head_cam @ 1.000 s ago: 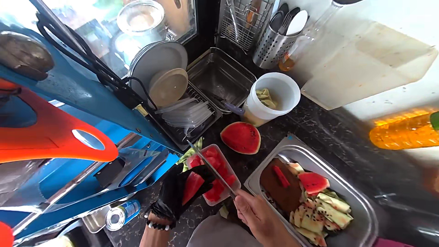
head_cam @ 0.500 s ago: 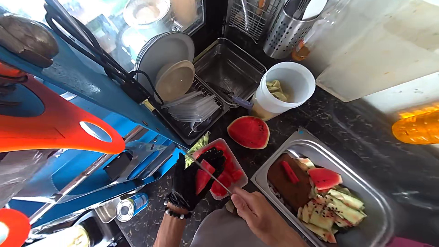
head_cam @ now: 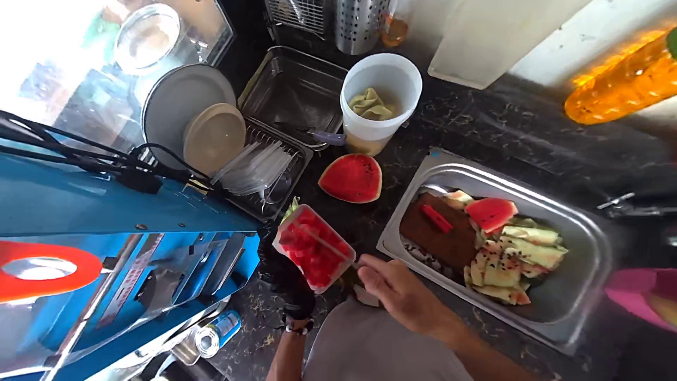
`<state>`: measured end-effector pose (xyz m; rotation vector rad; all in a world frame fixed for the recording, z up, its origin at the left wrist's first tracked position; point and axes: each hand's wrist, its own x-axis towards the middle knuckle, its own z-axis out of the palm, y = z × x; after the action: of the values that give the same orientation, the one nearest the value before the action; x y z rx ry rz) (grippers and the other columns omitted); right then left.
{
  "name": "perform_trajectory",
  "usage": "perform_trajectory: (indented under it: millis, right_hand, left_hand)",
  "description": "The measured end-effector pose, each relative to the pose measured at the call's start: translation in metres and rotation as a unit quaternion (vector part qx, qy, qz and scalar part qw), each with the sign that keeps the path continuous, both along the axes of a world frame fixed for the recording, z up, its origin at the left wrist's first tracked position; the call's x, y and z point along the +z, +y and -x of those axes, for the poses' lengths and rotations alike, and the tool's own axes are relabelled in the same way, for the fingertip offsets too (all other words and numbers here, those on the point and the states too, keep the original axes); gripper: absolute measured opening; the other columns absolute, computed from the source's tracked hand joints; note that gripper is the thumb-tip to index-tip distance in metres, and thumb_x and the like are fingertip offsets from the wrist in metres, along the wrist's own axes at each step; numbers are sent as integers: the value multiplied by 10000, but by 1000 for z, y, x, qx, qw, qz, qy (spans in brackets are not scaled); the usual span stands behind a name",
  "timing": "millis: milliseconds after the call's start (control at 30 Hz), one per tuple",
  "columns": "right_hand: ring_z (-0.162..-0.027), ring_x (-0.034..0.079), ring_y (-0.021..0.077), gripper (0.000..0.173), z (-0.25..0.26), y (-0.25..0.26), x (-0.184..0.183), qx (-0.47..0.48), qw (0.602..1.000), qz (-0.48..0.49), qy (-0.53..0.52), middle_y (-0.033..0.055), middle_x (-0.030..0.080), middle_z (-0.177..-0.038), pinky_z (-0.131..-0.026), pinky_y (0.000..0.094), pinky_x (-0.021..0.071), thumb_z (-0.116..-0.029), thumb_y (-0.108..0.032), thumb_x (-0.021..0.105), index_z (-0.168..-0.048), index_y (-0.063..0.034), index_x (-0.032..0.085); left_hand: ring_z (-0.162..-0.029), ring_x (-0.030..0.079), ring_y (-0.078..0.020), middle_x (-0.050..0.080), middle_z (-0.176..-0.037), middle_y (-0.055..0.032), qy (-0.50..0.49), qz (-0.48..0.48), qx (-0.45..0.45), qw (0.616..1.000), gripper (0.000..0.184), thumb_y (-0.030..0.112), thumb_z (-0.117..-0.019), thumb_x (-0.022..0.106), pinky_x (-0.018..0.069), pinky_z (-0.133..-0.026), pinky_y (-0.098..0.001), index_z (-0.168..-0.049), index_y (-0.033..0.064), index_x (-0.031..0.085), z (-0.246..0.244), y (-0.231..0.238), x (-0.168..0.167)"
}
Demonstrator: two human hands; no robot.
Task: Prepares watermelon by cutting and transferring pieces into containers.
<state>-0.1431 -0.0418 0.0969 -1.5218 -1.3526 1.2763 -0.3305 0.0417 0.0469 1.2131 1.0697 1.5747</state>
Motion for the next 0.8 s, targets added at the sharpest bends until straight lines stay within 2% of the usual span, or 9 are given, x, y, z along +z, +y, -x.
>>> perform_trajectory:
  millis: [100, 167, 200, 267, 367, 433, 500, 633, 800]
  right_hand:
    - [-490, 458, 34, 560, -42, -36, -7, -96, 995, -28, 16, -58, 465, -607, -447, 237, 421, -1085, -570, 309, -959, -114, 609]
    - [-501, 469, 13, 586, -68, -68, -19, -185, 982, -26, 20, -80, 478, -618, -460, 216, 439, -1076, -596, 300, -964, -111, 609]
    - [-513, 478, 1, 595, -82, -85, -26, -234, 972, -19, 14, -88, 489, -629, -473, 202, 447, -1074, -599, 303, -967, -101, 609]
    - [-543, 505, 0, 603, -115, -133, -46, -338, 941, 4, -19, -69, 528, -662, -505, 203, 476, -1087, -548, 319, -995, -35, 623]
    - [-511, 514, 73, 628, -161, -209, -92, -438, 882, 164, -59, -17, 530, -632, -494, 280, 488, -1088, -509, 262, -951, -11, 619]
    - [-580, 557, 219, 677, -188, -246, -115, -447, 825, 344, -40, 96, 562, -710, -564, 433, 513, -1101, -537, 249, -1052, 10, 644]
    - [-631, 575, 268, 671, -202, -280, -131, -453, 793, 406, -38, 126, 582, -751, -622, 498, 512, -1095, -555, 273, -1119, -6, 659]
    - [-661, 600, 262, 614, -216, -326, -131, -465, 791, 395, -49, 111, 588, -748, -639, 502, 516, -1093, -544, 303, -1044, -39, 650]
    - [-722, 649, 291, 634, -217, -366, -132, -472, 790, 390, -44, 135, 633, -783, -706, 533, 536, -1094, -538, 289, -1083, -34, 674]
  left_hand:
    - [-1361, 497, -146, 572, -1421, -108, 12, -32, 7, 999, 658, 448, -1110, 207, 335, -1194, -329, -1364, -82, 502, -5, 15, -4]
    - [-1292, 540, -145, 595, -1373, -142, 263, -22, 40, 964, 542, 232, -1128, 168, 383, -1142, -305, -1362, -107, 519, -18, 9, 27]
    - [-1250, 557, -135, 623, -1339, -146, 367, -11, 25, 930, 461, 156, -1123, 247, 399, -1094, -310, -1360, -115, 535, -37, 0, 56]
    - [-1279, 543, -90, 612, -1340, -39, 334, -44, -135, 932, 391, 226, -1094, 404, 419, -1122, -302, -1368, -31, 513, -77, -21, 76]
    - [-1292, 569, -107, 625, -1384, 46, 221, -13, -430, 875, 419, 287, -990, 645, 473, -1114, -348, -1392, 184, 590, -137, -54, 25]
    - [-1222, 638, -213, 666, -1338, -86, 387, 70, -521, 757, 413, 226, -998, 642, 517, -1057, -420, -1396, 118, 611, -208, -60, -17]
    - [-1266, 595, -370, 593, -1406, -215, 525, 146, -538, 643, 455, 176, -1035, 576, 468, -1068, -549, -1474, 70, 518, -276, -58, -83]
    - [-1339, 532, -373, 560, -1464, -173, 626, -17, -502, 597, 423, 134, -1013, 594, 424, -1117, -565, -1436, 128, 582, -343, -26, -234]
    - [-1225, 592, -403, 654, -1278, -204, 658, -114, -547, 505, 420, 174, -877, 781, 458, -1045, -616, -1276, 90, 679, -357, 2, -244]
